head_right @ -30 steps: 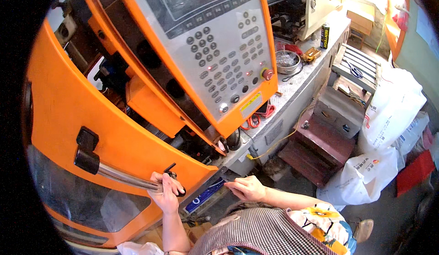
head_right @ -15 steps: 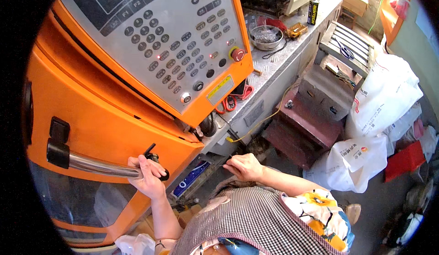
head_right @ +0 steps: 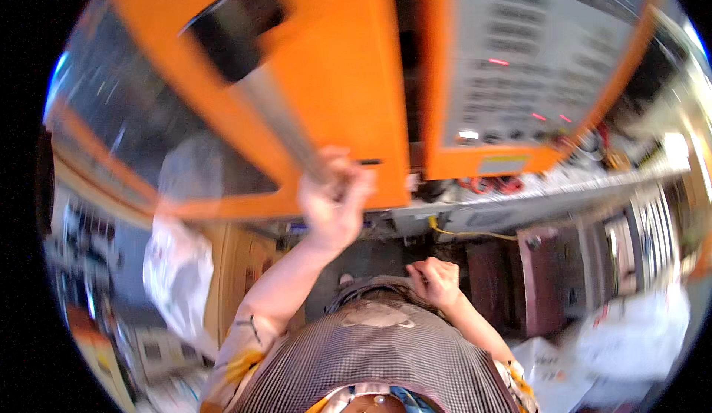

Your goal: The person walks through a workshop, opens a large orange injection molding machine, and pours granular material from a white sack into the machine's hopper. They then retrieve a string of white plastic parts from the mold, separate them, and wipe the mold area with a cloth.

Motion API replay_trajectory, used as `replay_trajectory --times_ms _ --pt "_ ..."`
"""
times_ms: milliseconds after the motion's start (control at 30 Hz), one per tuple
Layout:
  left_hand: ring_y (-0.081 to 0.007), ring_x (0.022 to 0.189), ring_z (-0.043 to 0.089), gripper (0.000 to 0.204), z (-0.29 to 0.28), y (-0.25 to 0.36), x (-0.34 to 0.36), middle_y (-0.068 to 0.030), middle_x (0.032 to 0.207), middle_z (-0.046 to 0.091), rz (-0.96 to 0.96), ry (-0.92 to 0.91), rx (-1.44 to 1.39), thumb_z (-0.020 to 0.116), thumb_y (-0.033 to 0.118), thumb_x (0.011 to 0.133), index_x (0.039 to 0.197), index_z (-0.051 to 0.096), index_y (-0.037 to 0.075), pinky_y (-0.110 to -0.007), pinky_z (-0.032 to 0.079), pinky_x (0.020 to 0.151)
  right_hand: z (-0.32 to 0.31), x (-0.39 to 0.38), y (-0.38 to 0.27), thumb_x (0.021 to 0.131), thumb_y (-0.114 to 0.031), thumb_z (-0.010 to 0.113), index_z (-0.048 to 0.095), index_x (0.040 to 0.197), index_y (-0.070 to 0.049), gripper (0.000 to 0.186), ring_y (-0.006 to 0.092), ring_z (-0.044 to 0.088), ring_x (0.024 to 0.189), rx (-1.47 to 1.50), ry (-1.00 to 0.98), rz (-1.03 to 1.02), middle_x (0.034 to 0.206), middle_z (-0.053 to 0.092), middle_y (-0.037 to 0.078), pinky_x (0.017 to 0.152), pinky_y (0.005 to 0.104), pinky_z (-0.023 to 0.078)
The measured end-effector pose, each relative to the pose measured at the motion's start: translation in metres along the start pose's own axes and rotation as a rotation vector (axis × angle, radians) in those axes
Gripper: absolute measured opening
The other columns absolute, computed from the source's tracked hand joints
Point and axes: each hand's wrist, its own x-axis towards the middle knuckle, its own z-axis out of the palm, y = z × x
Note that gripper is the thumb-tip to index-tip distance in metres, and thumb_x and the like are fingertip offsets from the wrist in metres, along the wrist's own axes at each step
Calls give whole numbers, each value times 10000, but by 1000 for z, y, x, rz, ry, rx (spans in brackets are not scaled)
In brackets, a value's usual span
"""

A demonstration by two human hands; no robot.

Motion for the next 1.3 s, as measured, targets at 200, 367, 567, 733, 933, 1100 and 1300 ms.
replay_trajectory --times_ms 200,367,567,733,933,1100,1300 --pt "-404 1086 395 814 -28 5 -43 -257 1218 381 416 20 606 725 167 668 1275 249 -96 -426 329 910 23 -4 -10 661 16 639 486 690 -39 165 216 516 451 113 -224 -98 587 520 78 420 294 404" --pt "-377 1104 405 651 -90 -16 -136 -231 1240 349 236 -134 918 660 130 708 1254 344 -31 -449 372 900 49 -2 -22 699 -11 623 509 739 -33 122 233 544 493 180 -458 -209 628 542 83 445 310 424" --pt "-405 1040 428 510 -178 -33 -260 -261 1135 386 -560 36 1034 626 121 712 1146 403 -28 -418 391 868 84 9 -52 678 -1 658 516 721 -32 151 215 530 457 293 -551 -297 597 539 74 409 298 416" --pt "-423 1006 437 465 -233 -41 -354 -281 1124 387 -954 167 1110 636 148 716 1106 432 -1 -429 398 854 117 13 -87 680 -9 650 529 723 -32 130 216 535 471 310 -663 -305 600 547 70 418 294 425" --pt "-433 978 455 405 -284 -13 -401 -286 1100 405 -1002 213 1107 654 144 694 1036 487 6 -444 410 821 171 8 -140 703 16 568 545 882 -18 184 243 580 555 343 -763 -301 684 569 89 489 311 481" --pt "-431 944 476 413 -334 0 -434 -290 1077 420 -1064 140 1155 664 165 687 1003 478 -24 -455 416 796 202 12 -183 604 69 503 548 898 -13 308 258 584 752 345 -761 -332 866 552 107 583 327 506" --pt "-422 1008 433 432 -388 1 -449 -291 1076 423 -1107 97 1137 676 156 682 1025 489 -27 -434 386 849 211 -15 -187 632 48 521 553 809 -6 188 256 567 822 233 -916 -263 885 539 107 688 332 492"
